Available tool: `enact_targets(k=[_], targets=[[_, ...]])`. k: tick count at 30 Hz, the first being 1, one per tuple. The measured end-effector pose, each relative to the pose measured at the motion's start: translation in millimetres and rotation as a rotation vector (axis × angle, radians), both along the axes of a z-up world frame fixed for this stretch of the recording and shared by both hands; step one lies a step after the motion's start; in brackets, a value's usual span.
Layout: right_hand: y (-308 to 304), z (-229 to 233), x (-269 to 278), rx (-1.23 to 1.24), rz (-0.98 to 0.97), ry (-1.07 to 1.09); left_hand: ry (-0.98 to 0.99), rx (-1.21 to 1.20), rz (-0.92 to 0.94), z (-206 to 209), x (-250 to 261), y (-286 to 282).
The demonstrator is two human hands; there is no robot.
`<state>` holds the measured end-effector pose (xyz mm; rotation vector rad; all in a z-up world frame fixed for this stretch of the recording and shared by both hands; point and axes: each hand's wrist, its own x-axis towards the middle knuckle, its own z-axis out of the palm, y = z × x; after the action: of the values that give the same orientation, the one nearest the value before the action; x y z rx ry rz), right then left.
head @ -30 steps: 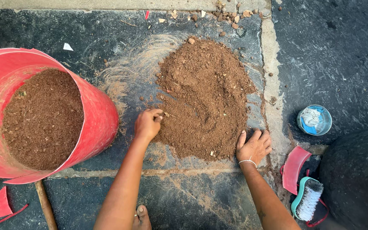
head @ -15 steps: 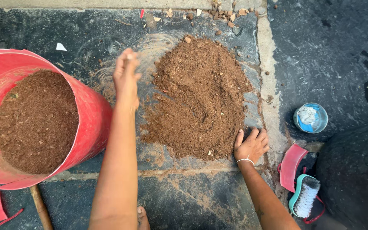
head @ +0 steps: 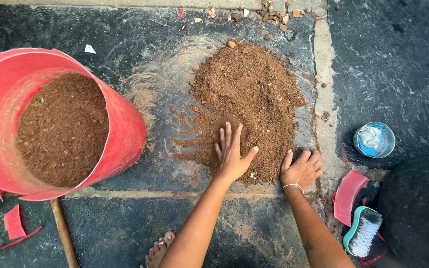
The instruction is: The person mixes and breaks up soil on the ground by hand, gathering it into a pile and clearing small debris.
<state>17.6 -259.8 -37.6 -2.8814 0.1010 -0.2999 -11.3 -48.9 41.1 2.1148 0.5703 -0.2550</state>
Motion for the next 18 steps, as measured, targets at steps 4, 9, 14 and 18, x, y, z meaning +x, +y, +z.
enact_targets(k=[4, 9, 14, 18], targets=[[0, -4, 1, -0.017, 0.003, -0.007, 0.339, 0.155, 0.025, 17, -26, 42], [-4, -13, 2, 0.018, -0.012, 0.005, 0.518, 0.356, 0.128, -13, -94, 113], [-6, -13, 2, -0.077, 0.000, -0.044, 0.674, 0.296, 0.038, -20, -106, 128], [-5, -10, -1, 0.034, -0.027, 0.070, 0.814, 0.219, -0.067, -8, -93, 139]])
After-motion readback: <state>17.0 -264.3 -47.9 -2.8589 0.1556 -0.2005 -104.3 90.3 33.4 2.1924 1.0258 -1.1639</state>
